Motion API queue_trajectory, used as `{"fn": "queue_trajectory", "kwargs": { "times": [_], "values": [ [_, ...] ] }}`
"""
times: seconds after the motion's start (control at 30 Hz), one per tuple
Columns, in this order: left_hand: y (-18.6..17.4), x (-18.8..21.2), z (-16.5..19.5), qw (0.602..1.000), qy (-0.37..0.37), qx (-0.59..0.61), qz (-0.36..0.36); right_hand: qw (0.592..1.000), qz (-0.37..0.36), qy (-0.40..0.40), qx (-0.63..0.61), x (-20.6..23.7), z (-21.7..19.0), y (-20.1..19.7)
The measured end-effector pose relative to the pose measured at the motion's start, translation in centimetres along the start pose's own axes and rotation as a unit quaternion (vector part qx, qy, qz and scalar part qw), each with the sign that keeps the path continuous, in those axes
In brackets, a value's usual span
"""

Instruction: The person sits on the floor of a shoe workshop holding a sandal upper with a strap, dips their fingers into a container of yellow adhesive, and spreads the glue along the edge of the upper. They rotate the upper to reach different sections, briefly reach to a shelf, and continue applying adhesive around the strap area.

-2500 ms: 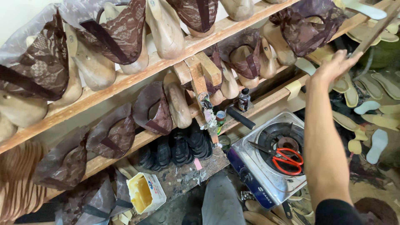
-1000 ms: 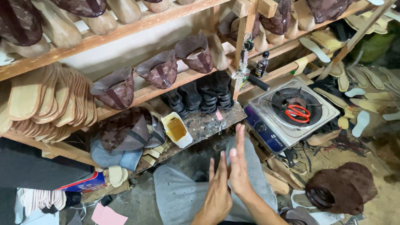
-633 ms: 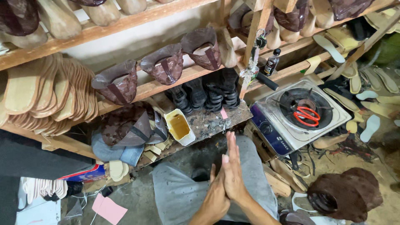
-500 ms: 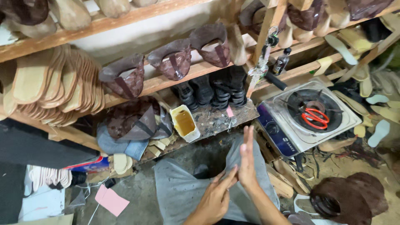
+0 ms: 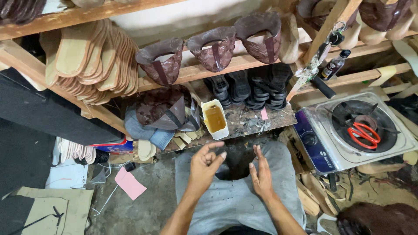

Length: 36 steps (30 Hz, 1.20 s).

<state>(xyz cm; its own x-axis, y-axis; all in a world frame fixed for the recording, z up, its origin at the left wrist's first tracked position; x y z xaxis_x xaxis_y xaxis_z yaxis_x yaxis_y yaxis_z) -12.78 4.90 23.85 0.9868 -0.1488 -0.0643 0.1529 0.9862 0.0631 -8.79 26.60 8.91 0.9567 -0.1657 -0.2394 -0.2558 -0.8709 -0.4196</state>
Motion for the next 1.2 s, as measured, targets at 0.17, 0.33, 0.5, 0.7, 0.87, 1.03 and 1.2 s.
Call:
{"fn": "queue_trajectory", "kwargs": {
  "times": [0.17,0.33,0.5,0.7,0.87,1.03,1.2],
  "values": [
    [0.1,-2.1,7.9,0.977,0.205,-0.011,0.053,0.999,0.009,0.027,-0.021,-0.9,0.6,0.3],
    [1.7,-7.0,10.2,0.977,0.202,0.02,0.068,1.0,0.027,0.007,-0.009,-0.9,-0.2,-0.4],
    [7.3,-9.7,8.8,0.985,0.166,0.043,-0.018,0.999,0.022,0.021,-0.034,-1.0,0.9,-0.2],
    [18.5,-7.8,10.3,0.955,0.238,0.024,-0.174,0.997,0.022,-0.03,0.068,-0.9,1.9,-0.1],
    [23.3,-7.0,13.3,0.936,0.275,0.007,-0.218,0.994,0.039,-0.069,-0.077,-1.0,0.9,-0.5],
    [28.7,-6.5,14.8,0.91,0.275,0.042,-0.308,0.998,0.019,-0.018,-0.059,-1.5,0.7,-0.4],
    [27.9,-4.3,8.2,0.876,0.259,-0.021,-0.407,0.994,0.024,0.02,-0.106,-1.3,1.5,-0.6]
  ]
}}
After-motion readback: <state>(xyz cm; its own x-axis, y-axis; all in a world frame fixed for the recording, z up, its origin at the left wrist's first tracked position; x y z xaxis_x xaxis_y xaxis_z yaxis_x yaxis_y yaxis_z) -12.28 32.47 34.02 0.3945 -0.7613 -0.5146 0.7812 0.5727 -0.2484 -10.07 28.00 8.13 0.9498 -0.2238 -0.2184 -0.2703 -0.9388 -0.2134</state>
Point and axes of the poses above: each hand's wrist, its own x-axis away from the middle knuckle, its own y-axis out of the palm, z = x × y, the point moved 5 cm from there along -x, towards the middle knuckle, and after that the axes turned 5 degrees about y, right-handed, at the moved point
